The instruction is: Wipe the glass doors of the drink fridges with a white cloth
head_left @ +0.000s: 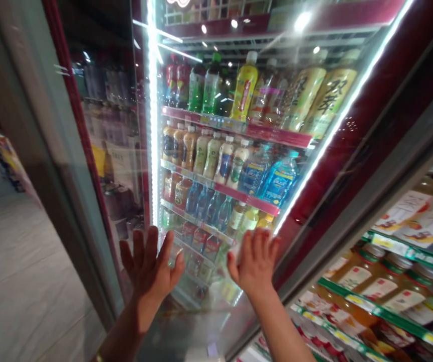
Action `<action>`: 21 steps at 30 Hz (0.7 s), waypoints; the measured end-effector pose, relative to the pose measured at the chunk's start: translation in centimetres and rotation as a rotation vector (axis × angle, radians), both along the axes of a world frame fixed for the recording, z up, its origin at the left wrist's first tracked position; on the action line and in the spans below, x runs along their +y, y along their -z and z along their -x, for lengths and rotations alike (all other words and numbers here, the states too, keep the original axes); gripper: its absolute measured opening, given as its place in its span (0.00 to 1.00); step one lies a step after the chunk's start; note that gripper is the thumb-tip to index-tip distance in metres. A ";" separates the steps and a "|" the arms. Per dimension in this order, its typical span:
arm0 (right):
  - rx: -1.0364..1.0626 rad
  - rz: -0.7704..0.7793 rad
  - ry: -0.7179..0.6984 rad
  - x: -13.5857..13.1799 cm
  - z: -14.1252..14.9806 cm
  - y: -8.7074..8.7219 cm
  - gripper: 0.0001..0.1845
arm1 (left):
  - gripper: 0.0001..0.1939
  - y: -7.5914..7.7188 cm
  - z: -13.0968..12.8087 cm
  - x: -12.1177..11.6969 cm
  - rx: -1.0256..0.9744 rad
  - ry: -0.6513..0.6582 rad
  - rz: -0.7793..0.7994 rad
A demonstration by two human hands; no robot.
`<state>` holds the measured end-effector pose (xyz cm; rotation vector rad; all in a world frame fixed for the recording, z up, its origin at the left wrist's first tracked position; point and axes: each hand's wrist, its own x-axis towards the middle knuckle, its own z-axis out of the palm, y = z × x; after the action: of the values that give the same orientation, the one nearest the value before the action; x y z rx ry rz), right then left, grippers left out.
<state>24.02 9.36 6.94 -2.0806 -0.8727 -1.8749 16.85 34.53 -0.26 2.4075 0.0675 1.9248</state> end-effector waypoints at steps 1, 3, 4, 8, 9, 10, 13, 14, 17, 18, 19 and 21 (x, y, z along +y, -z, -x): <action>0.056 -0.117 0.052 -1.2 -0.5 -0.7 0.47 | 0.38 -0.3 0.0 -0.1 -0.017 0.010 -0.019; 0.157 -0.329 0.140 -1.9 -1.2 -2.9 0.46 | 0.40 -1.4 0.0 -0.5 -0.064 0.026 -0.056; 0.173 -0.374 0.154 -1.3 -1.1 -3.9 0.46 | 0.41 -2.1 0.2 -0.6 -0.084 0.027 -0.071; 0.027 0.045 0.031 4.1 1.1 -4.4 0.42 | 0.45 -4.1 1.4 -0.7 -0.106 0.068 -0.113; -0.027 0.178 -0.008 4.7 1.6 -4.0 0.38 | 0.45 -4.1 1.8 -0.5 -0.099 0.079 -0.104; -0.068 0.264 -0.031 4.8 1.9 -3.7 0.34 | 0.45 -3.9 2.1 -0.3 -0.085 0.081 -0.093; -0.070 0.189 0.019 3.0 1.1 -5.1 0.38 | 0.45 -2.3 2.3 0.3 -0.026 0.016 -0.078; -0.040 0.095 0.054 2.4 0.6 -6.3 0.42 | 0.45 -1.5 2.1 0.5 -0.020 -0.013 -0.074; 0.055 -0.107 0.053 3.6 0.0 -9.9 0.47 | 0.45 0.8 1.5 0.8 -0.041 -0.016 -0.022; 0.072 -0.052 -0.020 4.8 0.2 -10.4 0.47 | 0.44 1.4 1.3 1.0 -0.041 0.011 0.011; 0.083 0.080 -0.131 6.2 0.5 -10.5 0.46 | 0.44 2.0 1.2 1.2 -0.038 0.042 0.043; 0.113 0.474 -0.393 8.4 1.2 -9.9 0.42 | 0.44 2.9 1.2 1.8 -0.036 0.089 0.086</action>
<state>22.85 17.77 16.87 -2.0225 -1.6820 -1.4307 15.68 36.34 -3.20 2.2808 0.0400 1.8864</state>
